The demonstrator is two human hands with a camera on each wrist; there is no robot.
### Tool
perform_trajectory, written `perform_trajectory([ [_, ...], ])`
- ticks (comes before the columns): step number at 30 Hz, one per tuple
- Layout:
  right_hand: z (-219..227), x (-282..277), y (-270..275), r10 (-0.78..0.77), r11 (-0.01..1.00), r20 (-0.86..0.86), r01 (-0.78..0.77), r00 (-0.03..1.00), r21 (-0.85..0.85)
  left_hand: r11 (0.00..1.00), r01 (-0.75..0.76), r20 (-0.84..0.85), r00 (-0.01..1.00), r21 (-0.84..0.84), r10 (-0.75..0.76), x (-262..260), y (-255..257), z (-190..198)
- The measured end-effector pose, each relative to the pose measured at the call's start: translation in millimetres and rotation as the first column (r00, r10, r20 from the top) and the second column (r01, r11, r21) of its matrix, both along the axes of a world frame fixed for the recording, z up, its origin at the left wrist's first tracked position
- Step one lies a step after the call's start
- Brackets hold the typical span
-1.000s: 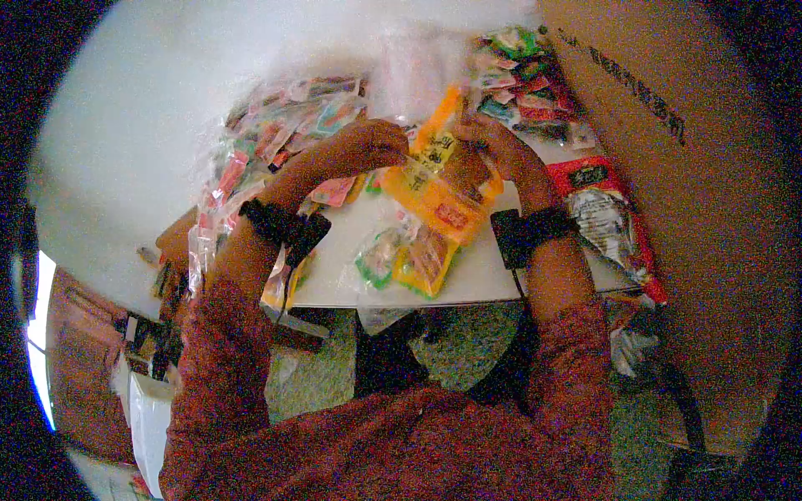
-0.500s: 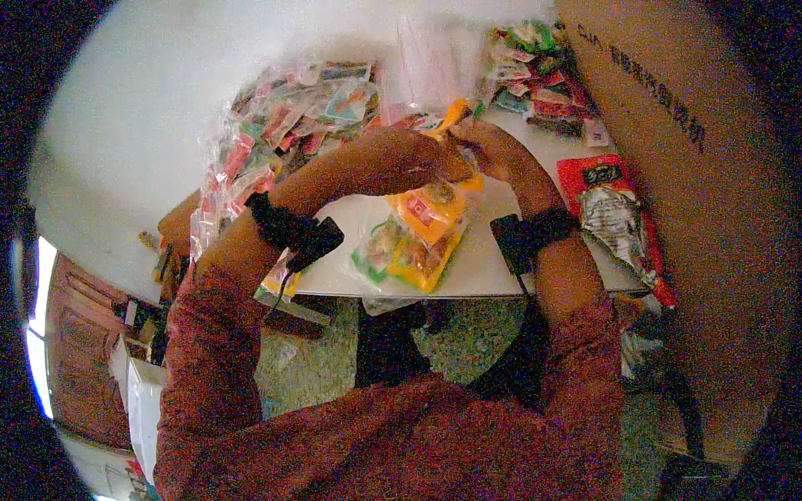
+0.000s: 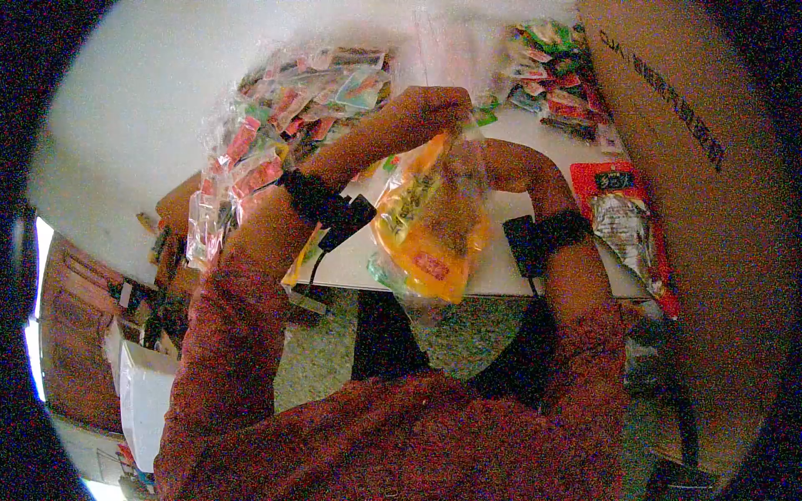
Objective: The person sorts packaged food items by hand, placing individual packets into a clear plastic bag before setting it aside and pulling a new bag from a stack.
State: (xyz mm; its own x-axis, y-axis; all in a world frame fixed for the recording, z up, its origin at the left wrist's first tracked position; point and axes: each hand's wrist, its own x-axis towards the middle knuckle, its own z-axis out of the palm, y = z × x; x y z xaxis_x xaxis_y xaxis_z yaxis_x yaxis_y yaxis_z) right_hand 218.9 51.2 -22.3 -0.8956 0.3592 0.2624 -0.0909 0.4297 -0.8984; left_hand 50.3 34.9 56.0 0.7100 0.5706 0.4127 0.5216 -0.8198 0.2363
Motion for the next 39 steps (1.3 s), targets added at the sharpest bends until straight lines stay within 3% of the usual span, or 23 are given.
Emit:
perform_trajectory([
  [2, -2.8, 2.7, 0.0, -0.045, 0.936, 0.015, 0.048, 0.999, -0.348, 0.988, 0.008, 0.076, 0.997, -0.156, 0.004, 0.4, 1.2, -4.1],
  [3, -1.8, 2.5, 0.0, -0.042, 0.936, 0.021, 0.047, 0.999, -0.348, 0.988, 0.006, 0.082, 0.997, -0.157, 0.007, -1.0, -0.1, -2.8],
  [5, 2.0, 1.2, 1.5, -0.211, 0.96, 0.14, 0.232, 0.967, -0.157, 0.982, -0.059, -0.136, 0.99, -0.178, 0.035, -7.7, -2.0, 2.7],
  [6, -0.5, 0.9, 5.4, -0.207, 0.961, 0.144, 0.228, 0.968, -0.156, 0.982, -0.063, -0.132, 0.991, -0.178, 0.04, -15.5, -0.5, 1.8],
  [8, -8.1, 3.0, 14.3, -0.183, 0.881, 0.154, 0.232, 0.971, -0.413, 0.96, 0.003, -0.226, 0.972, -0.281, -0.069, -34.1, 0.4, 0.6],
  [9, -6.9, 4.5, 13.1, -0.178, 0.882, 0.159, 0.229, 0.971, -0.412, 0.96, -0.001, -0.222, 0.973, -0.281, -0.064, -44.3, 4.8, -3.2],
  [11, -5.3, 8.0, 8.0, -0.058, 0.875, 0.061, 0.08, 0.996, -0.478, 0.93, 0.077, -0.306, 0.932, -0.359, -0.195, -62.4, 12.2, -12.1],
  [15, -11.4, 10.6, 13.6, -0.057, 0.863, 0.093, 0.096, 0.994, -0.497, 0.92, 0.042, -0.287, 0.944, -0.389, -0.164, -76.4, -4.4, -15.7],
  [17, -15.8, 10.9, 17.7, -0.086, 0.897, 0.067, 0.107, 0.994, -0.43, 0.884, 0.239, -0.148, 0.936, -0.402, -0.32, -81.9, -2.7, -19.5],
  [18, -16.2, 12.8, 19.1, -0.08, 0.899, 0.074, 0.104, 0.994, -0.426, 0.886, 0.236, -0.143, 0.938, -0.398, -0.314, -82.2, -4.3, -17.8],
  [20, -17.5, 15.6, 20.9, -0.073, 0.892, 0.065, 0.095, 0.995, -0.442, 0.81, 0.063, -0.093, 0.985, -0.583, -0.144, -82.4, -7.6, -14.7],
  [21, -20.4, 15.4, 20.9, -0.066, 0.894, 0.071, 0.09, 0.995, -0.439, 0.812, 0.061, -0.087, 0.987, -0.58, -0.136, -80.0, -8.9, -15.9],
  [23, -28.4, 14.4, 19.3, -0.162, 0.874, -0.092, 0.099, 0.983, -0.476, 0.702, 0.112, 0.292, 0.946, -0.703, 0.141, -70.9, -11.7, -20.1],
  [27, -6.4, 8.2, 0.1, -0.051, 0.937, -0.153, -0.005, 0.987, -0.349, 0.701, 0.166, 0.414, 0.888, -0.694, 0.2, -56.8, -10.0, -17.1],
  [29, -4.2, 5.3, 2.9, -0.013, 0.932, 0.275, 0.111, 0.961, -0.345, 0.826, 0.159, 0.486, 0.861, -0.54, 0.153, -49.6, -0.6, -22.3],
  [30, 1.7, 1.8, -2.6, -0.014, 0.931, 0.277, 0.114, 0.961, -0.347, 0.825, 0.161, 0.487, 0.86, -0.542, 0.152, -47.6, 0.8, -22.6],
  [32, 18.2, -8.2, -19.8, -0.007, 0.959, 0.405, 0.12, 0.914, -0.255, 0.897, 0.024, 0.411, 0.894, -0.441, 0.178, -40.0, 4.1, -20.7],
  [33, 17.2, -12.1, -20.3, -0.028, 0.957, 0.406, 0.142, 0.913, -0.254, 0.897, 0.044, 0.413, 0.897, -0.441, 0.158, -39.9, 8.3, -24.4],
  [35, 3.1, -8.5, -11.3, 0.007, 0.961, 0.475, 0.126, 0.88, -0.247, 0.948, -0.139, 0.261, 0.941, -0.288, 0.217, -41.7, 19.7, -39.2],
  [36, -12.2, -3.3, -1.3, -0.026, 0.958, 0.483, 0.16, 0.875, -0.239, 0.949, -0.186, 0.267, 0.93, -0.253, 0.253, -37.3, 18.8, -43.1],
  [38, -40.0, 1.9, 16.7, 0.185, 0.978, 0.176, -0.2, 0.967, 0.067, 0.952, -0.217, 0.282, 0.92, -0.214, 0.273, -32.1, 16.5, -55.5],
  [39, -30.3, 0.0, 12.2, 0.168, 0.98, 0.184, -0.184, 0.968, 0.071, 0.937, -0.189, 0.349, 0.891, -0.293, 0.289, -31.8, 18.6, -63.9],
])
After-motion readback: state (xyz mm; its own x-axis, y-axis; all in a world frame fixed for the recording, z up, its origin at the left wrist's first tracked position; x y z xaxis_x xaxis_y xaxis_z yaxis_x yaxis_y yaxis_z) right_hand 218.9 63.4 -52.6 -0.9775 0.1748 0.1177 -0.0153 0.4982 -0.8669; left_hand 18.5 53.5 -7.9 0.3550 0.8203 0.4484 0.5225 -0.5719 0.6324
